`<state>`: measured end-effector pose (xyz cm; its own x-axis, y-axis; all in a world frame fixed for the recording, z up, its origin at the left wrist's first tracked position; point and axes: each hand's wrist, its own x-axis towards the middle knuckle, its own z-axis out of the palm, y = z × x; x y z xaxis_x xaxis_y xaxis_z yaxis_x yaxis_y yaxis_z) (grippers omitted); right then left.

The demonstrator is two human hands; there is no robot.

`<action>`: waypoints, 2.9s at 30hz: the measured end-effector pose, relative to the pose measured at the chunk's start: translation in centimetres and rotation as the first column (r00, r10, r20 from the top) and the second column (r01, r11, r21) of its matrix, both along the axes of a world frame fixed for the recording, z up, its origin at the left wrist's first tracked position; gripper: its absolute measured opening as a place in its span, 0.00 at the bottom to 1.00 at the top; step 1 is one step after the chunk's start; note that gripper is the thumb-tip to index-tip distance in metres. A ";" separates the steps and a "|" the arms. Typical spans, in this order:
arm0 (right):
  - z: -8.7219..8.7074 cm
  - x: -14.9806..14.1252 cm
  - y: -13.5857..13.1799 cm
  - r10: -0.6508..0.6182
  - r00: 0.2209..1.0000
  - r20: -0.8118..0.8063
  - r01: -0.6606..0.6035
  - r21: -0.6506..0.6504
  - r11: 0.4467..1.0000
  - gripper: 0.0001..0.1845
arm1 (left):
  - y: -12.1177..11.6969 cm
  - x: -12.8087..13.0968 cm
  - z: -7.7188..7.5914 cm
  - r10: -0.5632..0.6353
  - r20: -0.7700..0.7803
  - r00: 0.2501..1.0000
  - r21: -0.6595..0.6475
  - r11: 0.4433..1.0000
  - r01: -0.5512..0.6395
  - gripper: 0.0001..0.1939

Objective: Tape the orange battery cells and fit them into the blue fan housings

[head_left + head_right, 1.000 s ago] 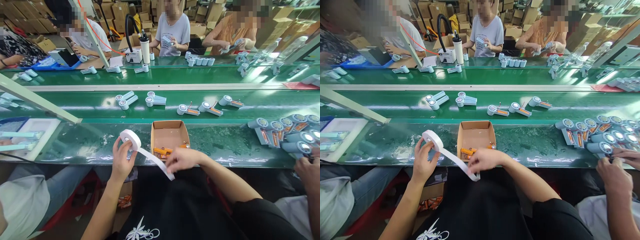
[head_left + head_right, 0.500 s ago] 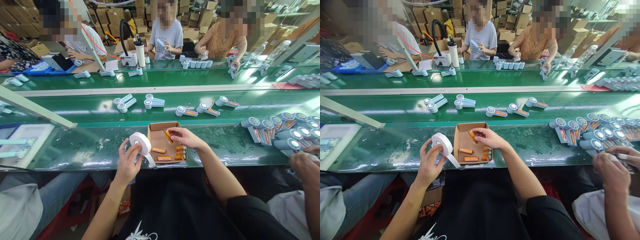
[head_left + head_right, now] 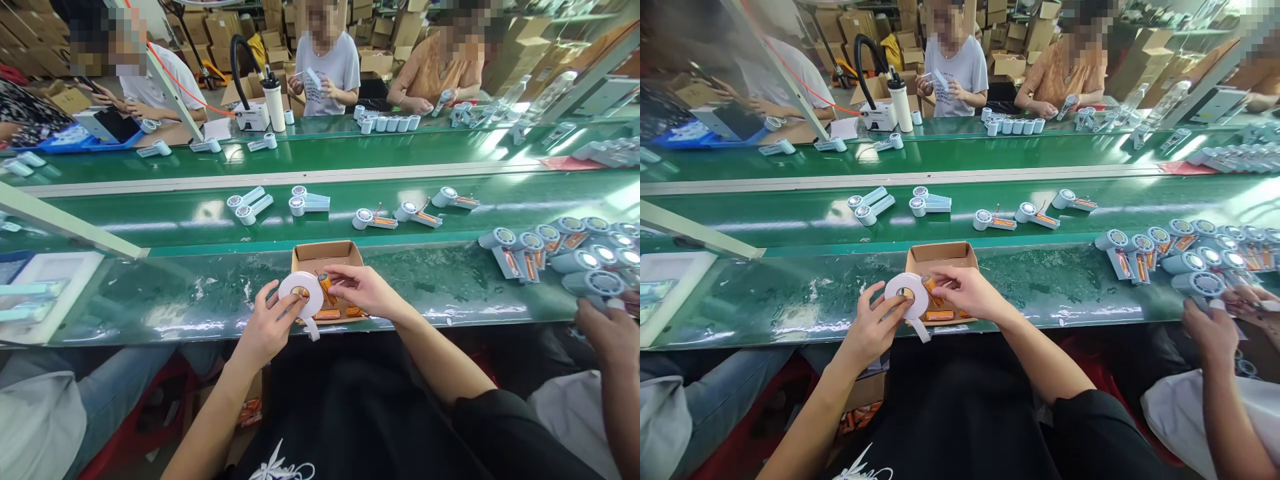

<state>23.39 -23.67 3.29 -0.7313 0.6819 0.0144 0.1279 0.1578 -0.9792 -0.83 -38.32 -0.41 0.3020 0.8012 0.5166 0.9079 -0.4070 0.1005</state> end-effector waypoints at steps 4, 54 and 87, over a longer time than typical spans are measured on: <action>0.5 -0.2 -0.5 -0.022 0.998 0.059 0.015 0.115 0.993 0.20 | -0.1 0.0 -0.3 -0.002 -0.006 1.000 -0.004 1.000 0.002 0.33; -2.7 6.3 -1.9 -0.462 0.865 -0.194 0.489 0.121 0.864 0.20 | -1.1 -4.1 -5.3 0.516 0.331 0.790 -0.122 0.853 -0.507 0.19; -1.1 5.7 -2.8 -0.228 0.919 0.322 0.000 0.578 0.816 0.18 | 11.7 7.3 10.9 -0.387 0.299 0.872 -0.366 0.797 0.480 0.10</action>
<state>29.09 -26.47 2.18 -0.6776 0.7156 0.1694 0.5040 0.6196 -0.6017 6.46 -26.65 10.46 0.5977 0.7611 0.2520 0.5869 -0.6295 0.5092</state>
